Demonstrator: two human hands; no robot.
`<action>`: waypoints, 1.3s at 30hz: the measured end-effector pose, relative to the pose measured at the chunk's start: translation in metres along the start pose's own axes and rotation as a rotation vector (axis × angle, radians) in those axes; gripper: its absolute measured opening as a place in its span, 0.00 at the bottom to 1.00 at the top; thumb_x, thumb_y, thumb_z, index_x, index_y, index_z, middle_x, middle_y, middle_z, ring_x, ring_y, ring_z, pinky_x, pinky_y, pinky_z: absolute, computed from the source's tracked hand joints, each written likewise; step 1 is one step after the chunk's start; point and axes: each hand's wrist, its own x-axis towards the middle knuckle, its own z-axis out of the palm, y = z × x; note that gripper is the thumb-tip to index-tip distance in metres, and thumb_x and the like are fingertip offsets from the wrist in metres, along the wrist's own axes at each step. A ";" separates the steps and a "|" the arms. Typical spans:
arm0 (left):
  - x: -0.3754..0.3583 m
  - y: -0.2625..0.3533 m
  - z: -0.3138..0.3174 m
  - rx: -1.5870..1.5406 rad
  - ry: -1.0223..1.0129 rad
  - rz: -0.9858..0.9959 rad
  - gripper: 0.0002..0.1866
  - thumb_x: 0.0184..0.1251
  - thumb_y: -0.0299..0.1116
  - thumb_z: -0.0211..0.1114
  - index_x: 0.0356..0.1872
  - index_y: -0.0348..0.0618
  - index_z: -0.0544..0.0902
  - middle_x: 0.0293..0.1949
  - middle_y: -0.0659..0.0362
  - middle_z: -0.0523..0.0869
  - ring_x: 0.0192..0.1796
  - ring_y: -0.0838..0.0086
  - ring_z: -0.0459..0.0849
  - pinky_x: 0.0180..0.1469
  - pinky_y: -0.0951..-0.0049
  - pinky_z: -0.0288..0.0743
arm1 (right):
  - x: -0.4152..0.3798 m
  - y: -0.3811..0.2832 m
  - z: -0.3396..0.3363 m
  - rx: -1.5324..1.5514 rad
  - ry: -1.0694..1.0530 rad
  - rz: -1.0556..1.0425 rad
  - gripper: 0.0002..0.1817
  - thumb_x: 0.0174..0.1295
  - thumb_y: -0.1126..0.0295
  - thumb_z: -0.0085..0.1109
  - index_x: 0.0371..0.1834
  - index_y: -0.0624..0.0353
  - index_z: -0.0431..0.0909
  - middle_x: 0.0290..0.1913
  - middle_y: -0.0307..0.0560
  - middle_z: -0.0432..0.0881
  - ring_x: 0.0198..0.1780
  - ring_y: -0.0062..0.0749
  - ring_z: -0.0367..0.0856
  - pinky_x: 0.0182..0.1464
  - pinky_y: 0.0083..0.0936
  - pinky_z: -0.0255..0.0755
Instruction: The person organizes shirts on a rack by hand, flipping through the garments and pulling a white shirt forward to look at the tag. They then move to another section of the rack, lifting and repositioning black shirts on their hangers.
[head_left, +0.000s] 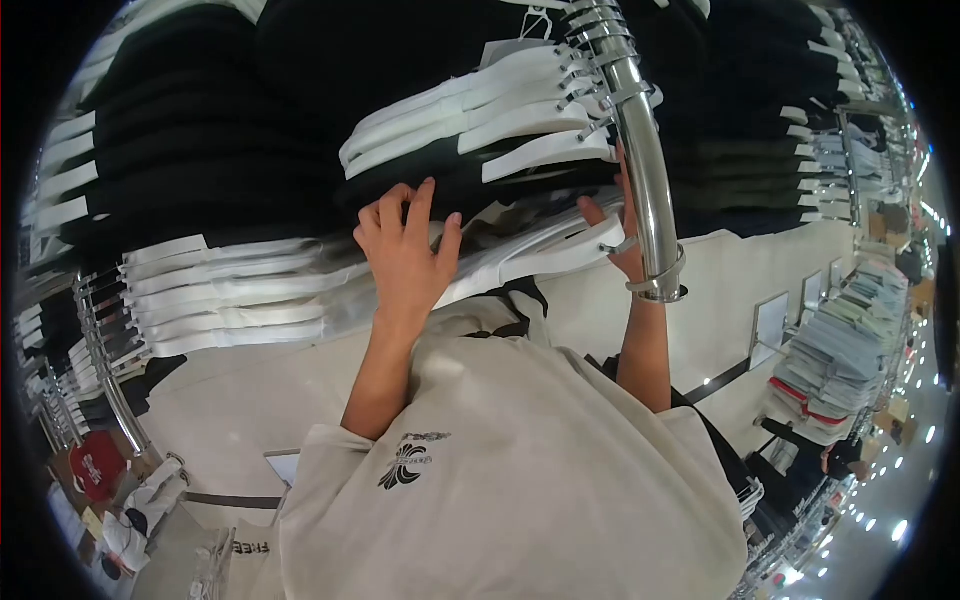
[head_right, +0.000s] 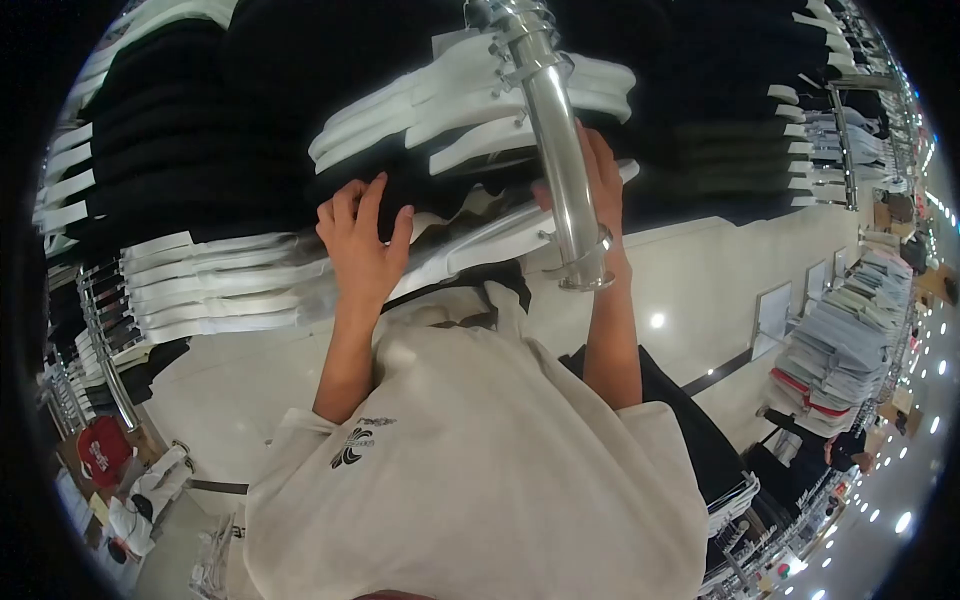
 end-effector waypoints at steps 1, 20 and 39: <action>-0.001 0.001 -0.004 0.016 -0.019 0.006 0.22 0.60 0.35 0.76 0.56 0.46 0.86 0.52 0.56 0.80 0.55 0.58 0.74 0.56 0.61 0.68 | 0.001 0.004 0.001 -0.031 0.001 -0.037 0.46 0.51 0.67 0.79 0.75 0.63 0.68 0.67 0.65 0.74 0.64 0.57 0.78 0.64 0.43 0.75; -0.041 -0.027 -0.062 -0.518 -0.415 0.061 0.24 0.50 0.36 0.83 0.48 0.35 0.88 0.44 0.49 0.88 0.42 0.55 0.88 0.45 0.65 0.82 | -0.020 0.008 0.033 -0.025 0.286 0.039 0.07 0.67 0.69 0.68 0.40 0.59 0.81 0.45 0.48 0.87 0.57 0.45 0.83 0.68 0.45 0.66; -0.032 -0.029 -0.050 -0.617 -0.251 -0.032 0.08 0.55 0.29 0.79 0.32 0.40 0.87 0.24 0.57 0.82 0.24 0.65 0.80 0.26 0.67 0.73 | -0.027 0.026 0.032 0.309 0.161 0.139 0.14 0.66 0.66 0.73 0.45 0.59 0.76 0.46 0.45 0.83 0.45 0.28 0.80 0.50 0.25 0.75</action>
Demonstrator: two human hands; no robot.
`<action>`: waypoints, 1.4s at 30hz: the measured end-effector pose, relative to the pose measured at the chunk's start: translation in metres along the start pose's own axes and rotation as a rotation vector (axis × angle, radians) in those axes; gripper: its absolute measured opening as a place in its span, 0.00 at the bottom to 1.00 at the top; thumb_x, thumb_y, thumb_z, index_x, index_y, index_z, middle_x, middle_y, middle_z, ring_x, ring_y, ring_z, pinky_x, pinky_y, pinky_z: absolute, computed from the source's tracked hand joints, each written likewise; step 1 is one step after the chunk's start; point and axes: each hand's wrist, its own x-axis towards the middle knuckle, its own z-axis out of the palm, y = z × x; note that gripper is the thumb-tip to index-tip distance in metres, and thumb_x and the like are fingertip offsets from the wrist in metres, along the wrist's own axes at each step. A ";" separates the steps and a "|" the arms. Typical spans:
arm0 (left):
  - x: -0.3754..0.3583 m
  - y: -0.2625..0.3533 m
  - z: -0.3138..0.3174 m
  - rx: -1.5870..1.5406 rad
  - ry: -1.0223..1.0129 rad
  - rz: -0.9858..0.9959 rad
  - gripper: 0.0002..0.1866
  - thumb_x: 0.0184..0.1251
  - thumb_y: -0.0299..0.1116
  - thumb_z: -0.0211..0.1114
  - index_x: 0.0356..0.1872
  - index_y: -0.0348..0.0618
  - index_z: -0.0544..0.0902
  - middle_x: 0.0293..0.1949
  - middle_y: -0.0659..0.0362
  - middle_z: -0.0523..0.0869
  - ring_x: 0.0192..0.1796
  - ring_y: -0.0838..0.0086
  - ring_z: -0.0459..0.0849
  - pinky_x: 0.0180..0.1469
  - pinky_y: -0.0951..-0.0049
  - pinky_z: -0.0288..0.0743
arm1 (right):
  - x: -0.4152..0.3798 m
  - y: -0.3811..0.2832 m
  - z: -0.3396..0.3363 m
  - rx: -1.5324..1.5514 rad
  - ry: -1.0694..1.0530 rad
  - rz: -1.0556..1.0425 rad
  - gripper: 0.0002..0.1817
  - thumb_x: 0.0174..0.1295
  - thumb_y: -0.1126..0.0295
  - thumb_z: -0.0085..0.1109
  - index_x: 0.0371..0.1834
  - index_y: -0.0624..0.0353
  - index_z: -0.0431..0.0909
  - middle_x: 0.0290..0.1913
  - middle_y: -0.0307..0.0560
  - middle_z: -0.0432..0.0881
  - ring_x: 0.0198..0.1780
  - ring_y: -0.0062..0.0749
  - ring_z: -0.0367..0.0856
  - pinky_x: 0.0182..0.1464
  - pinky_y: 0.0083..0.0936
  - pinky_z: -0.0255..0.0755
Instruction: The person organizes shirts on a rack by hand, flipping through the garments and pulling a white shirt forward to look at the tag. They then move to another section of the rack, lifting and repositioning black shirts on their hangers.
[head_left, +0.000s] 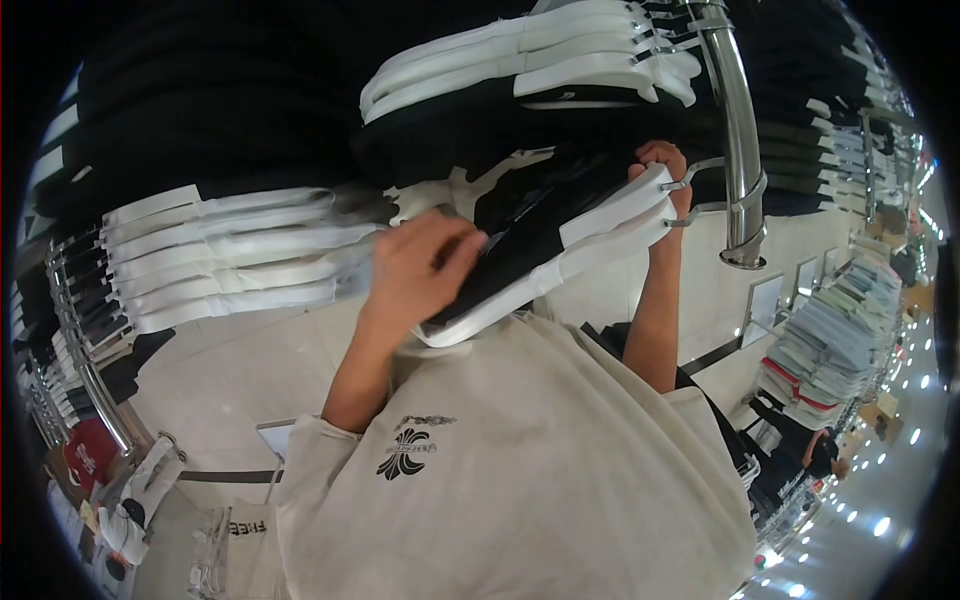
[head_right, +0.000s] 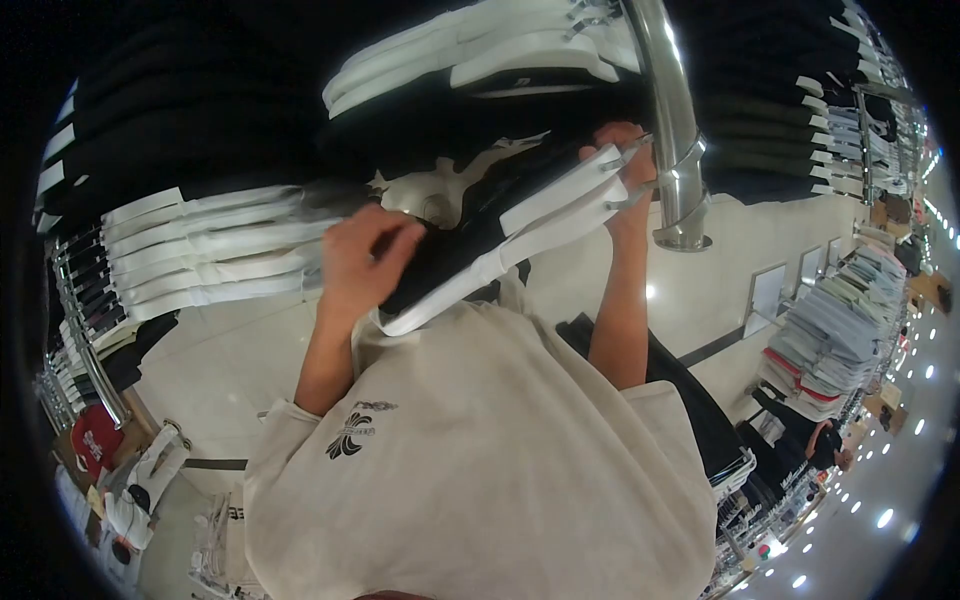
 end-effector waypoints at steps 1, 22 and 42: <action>0.006 -0.001 -0.004 0.031 0.067 -0.037 0.07 0.55 0.27 0.78 0.32 0.40 0.87 0.23 0.57 0.81 0.23 0.66 0.80 0.26 0.67 0.72 | -0.001 -0.002 0.000 -0.039 -0.002 -0.046 0.14 0.66 0.67 0.73 0.45 0.59 0.76 0.46 0.45 0.83 0.45 0.28 0.80 0.49 0.25 0.75; 0.172 -0.114 0.014 0.576 0.351 0.514 0.20 0.61 0.39 0.77 0.56 0.53 0.89 0.50 0.58 0.87 0.49 0.56 0.82 0.52 0.58 0.80 | -0.033 -0.027 -0.009 -0.285 0.006 -0.021 0.10 0.68 0.72 0.68 0.41 0.59 0.73 0.44 0.46 0.82 0.42 0.33 0.82 0.45 0.28 0.76; 0.166 -0.133 0.031 0.542 0.398 0.517 0.19 0.64 0.44 0.74 0.53 0.49 0.88 0.51 0.60 0.87 0.53 0.58 0.81 0.56 0.58 0.76 | -0.034 -0.010 -0.002 -0.283 0.053 -0.124 0.10 0.68 0.74 0.68 0.41 0.60 0.73 0.43 0.45 0.82 0.40 0.29 0.81 0.43 0.25 0.75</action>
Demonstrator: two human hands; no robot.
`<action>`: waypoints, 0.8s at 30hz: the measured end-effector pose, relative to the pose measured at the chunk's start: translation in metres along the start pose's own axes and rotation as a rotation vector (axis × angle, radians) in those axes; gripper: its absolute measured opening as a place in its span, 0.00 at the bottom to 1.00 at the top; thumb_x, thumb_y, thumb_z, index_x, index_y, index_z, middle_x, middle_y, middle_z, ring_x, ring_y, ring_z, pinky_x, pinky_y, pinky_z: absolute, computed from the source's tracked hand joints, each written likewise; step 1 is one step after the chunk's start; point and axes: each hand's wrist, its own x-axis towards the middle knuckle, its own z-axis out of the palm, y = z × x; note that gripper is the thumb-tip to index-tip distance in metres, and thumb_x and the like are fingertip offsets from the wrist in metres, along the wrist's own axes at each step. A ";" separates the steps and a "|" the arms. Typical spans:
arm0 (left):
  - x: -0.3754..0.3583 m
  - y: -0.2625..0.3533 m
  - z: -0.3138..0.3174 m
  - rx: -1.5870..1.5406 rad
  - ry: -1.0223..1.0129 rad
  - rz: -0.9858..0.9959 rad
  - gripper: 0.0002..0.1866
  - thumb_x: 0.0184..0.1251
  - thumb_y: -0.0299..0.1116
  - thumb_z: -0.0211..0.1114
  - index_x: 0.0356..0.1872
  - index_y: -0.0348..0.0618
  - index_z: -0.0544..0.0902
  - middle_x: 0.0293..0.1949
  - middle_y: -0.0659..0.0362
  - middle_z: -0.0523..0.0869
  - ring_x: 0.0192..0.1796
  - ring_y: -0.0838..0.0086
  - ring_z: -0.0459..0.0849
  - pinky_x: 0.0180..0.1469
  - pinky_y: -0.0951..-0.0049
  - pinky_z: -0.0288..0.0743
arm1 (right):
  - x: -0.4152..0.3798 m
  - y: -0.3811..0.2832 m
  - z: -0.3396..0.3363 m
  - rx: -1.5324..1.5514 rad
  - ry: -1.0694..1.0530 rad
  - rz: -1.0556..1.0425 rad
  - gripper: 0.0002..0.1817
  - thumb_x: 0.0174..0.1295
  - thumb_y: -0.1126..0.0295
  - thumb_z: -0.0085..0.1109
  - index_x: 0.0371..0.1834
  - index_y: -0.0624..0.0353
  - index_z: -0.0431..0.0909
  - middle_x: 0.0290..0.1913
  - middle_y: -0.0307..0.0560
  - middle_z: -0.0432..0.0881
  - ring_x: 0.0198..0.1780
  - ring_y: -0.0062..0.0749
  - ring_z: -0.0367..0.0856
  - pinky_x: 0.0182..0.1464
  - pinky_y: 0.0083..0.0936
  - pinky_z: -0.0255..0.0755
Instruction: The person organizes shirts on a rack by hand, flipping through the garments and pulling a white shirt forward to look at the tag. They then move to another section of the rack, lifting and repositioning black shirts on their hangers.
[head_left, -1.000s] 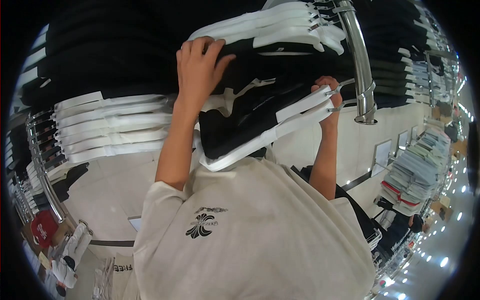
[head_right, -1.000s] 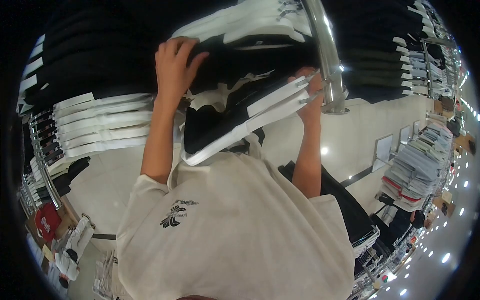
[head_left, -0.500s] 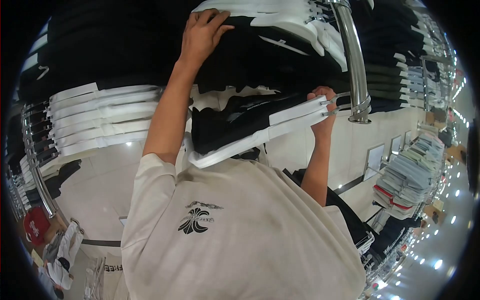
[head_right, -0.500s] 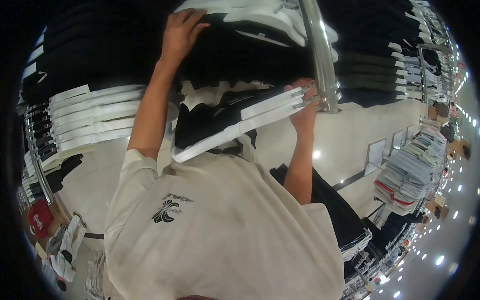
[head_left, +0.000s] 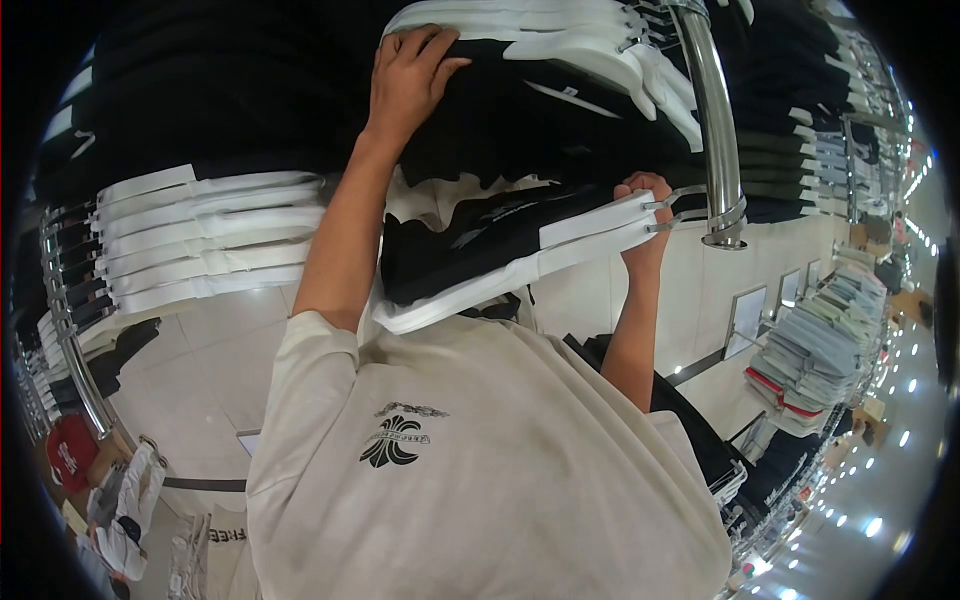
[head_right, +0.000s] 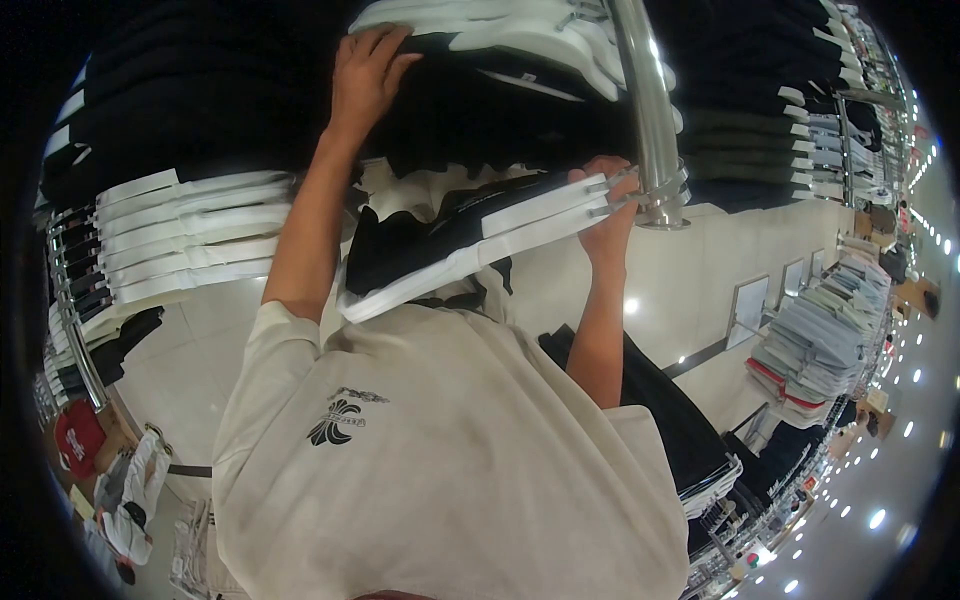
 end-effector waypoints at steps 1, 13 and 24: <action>-0.003 -0.001 0.001 -0.001 0.002 -0.002 0.20 0.65 0.46 0.74 0.53 0.48 0.88 0.51 0.60 0.87 0.54 0.59 0.80 0.57 0.58 0.75 | 0.001 -0.001 0.000 -0.014 -0.002 0.000 0.10 0.68 0.74 0.68 0.42 0.60 0.73 0.43 0.44 0.82 0.39 0.29 0.81 0.43 0.25 0.75; -0.015 0.078 -0.113 -0.022 -0.400 -0.257 0.26 0.67 0.47 0.74 0.60 0.42 0.83 0.60 0.49 0.79 0.63 0.53 0.75 0.64 0.53 0.69 | 0.012 -0.023 0.002 -0.138 0.039 0.002 0.12 0.71 0.67 0.68 0.42 0.63 0.75 0.42 0.51 0.81 0.40 0.39 0.80 0.42 0.34 0.74; 0.022 0.126 -0.100 0.002 -0.508 -0.104 0.49 0.63 0.65 0.68 0.73 0.34 0.70 0.72 0.42 0.72 0.76 0.44 0.65 0.76 0.43 0.56 | 0.045 -0.011 0.021 -0.188 0.158 -0.200 0.10 0.66 0.75 0.68 0.42 0.64 0.75 0.45 0.54 0.80 0.46 0.48 0.78 0.46 0.40 0.71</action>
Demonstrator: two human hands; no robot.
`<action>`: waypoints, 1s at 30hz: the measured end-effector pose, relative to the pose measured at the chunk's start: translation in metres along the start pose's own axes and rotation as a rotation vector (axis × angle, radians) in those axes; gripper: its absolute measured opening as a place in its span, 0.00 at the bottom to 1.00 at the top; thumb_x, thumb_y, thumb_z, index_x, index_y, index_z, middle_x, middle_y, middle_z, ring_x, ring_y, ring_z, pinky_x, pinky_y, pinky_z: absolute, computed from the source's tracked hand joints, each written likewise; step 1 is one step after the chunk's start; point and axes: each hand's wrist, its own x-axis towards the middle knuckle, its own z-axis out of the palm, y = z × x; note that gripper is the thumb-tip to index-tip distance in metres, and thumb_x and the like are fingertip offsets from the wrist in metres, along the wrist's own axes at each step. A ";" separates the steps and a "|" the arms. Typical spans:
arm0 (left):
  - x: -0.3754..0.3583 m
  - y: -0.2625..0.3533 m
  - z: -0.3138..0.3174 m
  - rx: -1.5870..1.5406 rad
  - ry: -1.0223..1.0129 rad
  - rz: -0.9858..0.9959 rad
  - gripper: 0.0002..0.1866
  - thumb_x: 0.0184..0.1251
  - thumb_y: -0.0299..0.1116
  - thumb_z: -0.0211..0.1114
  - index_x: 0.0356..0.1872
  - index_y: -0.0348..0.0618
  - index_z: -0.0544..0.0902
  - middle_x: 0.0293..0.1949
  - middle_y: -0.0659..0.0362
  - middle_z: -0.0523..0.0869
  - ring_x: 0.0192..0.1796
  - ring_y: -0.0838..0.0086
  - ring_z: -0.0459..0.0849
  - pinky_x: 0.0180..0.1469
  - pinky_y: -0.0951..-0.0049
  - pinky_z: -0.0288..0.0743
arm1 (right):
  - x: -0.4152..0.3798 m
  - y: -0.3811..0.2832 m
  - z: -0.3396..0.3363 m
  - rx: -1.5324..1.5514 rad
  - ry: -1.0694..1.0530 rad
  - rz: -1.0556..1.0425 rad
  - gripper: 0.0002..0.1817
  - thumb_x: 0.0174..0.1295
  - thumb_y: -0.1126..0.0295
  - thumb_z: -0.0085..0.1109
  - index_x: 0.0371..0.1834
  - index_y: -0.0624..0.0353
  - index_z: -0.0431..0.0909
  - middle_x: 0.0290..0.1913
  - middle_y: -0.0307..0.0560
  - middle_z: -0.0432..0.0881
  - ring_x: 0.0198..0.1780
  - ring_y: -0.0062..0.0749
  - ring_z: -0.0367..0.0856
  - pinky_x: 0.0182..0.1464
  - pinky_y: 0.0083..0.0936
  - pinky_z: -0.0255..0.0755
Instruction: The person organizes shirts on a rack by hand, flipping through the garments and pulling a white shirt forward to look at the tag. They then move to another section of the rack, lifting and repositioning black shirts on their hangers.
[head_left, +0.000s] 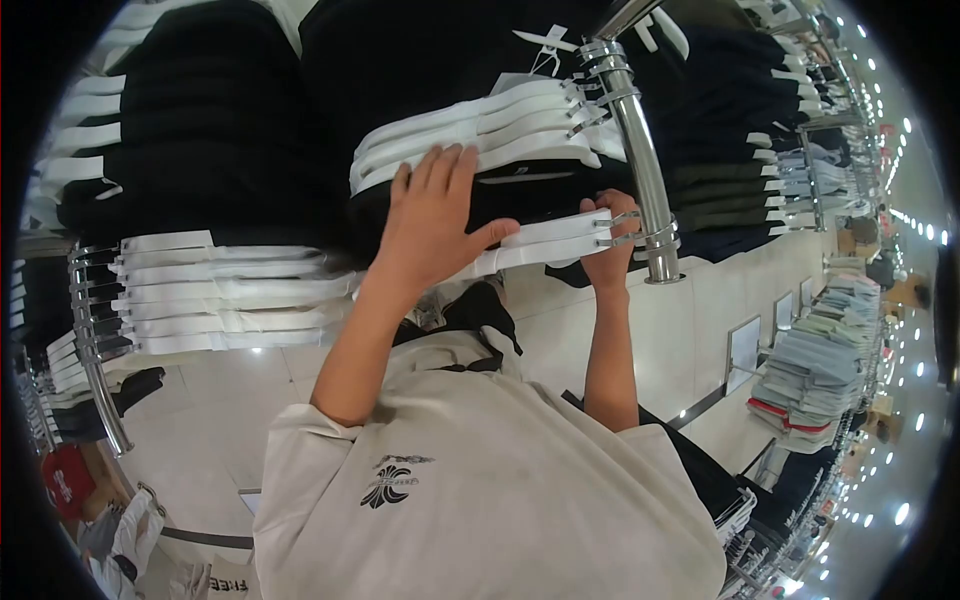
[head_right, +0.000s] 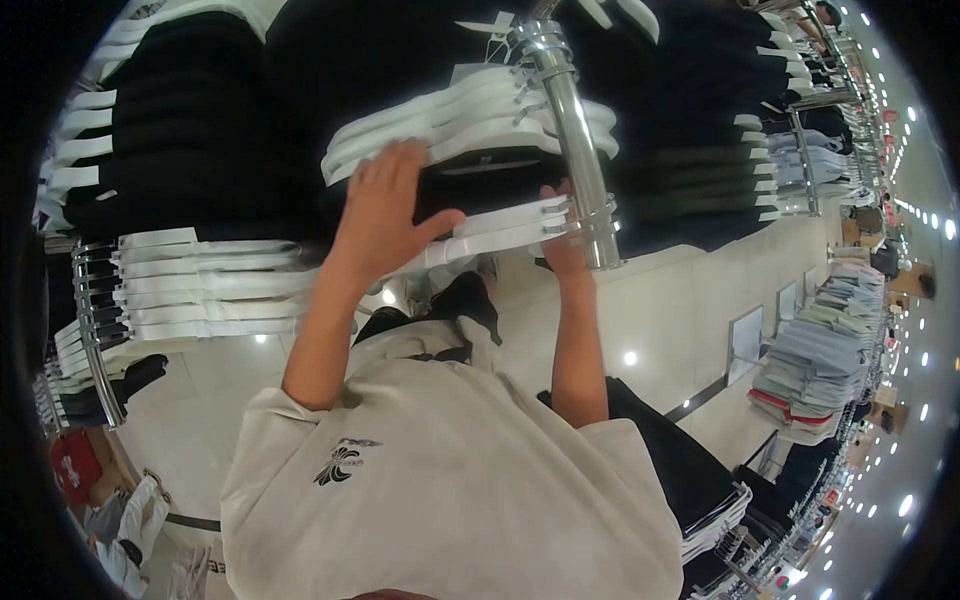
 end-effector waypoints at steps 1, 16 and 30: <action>0.001 0.001 0.010 0.059 -0.047 -0.013 0.50 0.64 0.67 0.67 0.74 0.33 0.69 0.72 0.42 0.72 0.77 0.44 0.64 0.77 0.42 0.54 | -0.002 0.004 0.000 -0.018 -0.002 -0.033 0.11 0.66 0.75 0.68 0.45 0.64 0.76 0.49 0.55 0.80 0.47 0.48 0.79 0.48 0.39 0.72; -0.046 0.071 0.005 -0.023 -0.135 -0.223 0.49 0.55 0.49 0.79 0.73 0.30 0.67 0.65 0.39 0.73 0.64 0.45 0.74 0.68 0.47 0.67 | 0.003 -0.002 0.000 0.130 -0.180 0.069 0.53 0.61 0.76 0.72 0.86 0.55 0.48 0.80 0.60 0.62 0.66 0.44 0.74 0.61 0.37 0.76; -0.038 0.058 0.039 -0.115 0.048 -0.105 0.39 0.47 0.37 0.80 0.61 0.33 0.74 0.53 0.47 0.78 0.53 0.55 0.80 0.60 0.53 0.73 | 0.001 0.031 -0.021 0.159 -0.115 0.091 0.24 0.52 0.67 0.72 0.53 0.62 0.79 0.47 0.55 0.83 0.49 0.53 0.82 0.52 0.42 0.74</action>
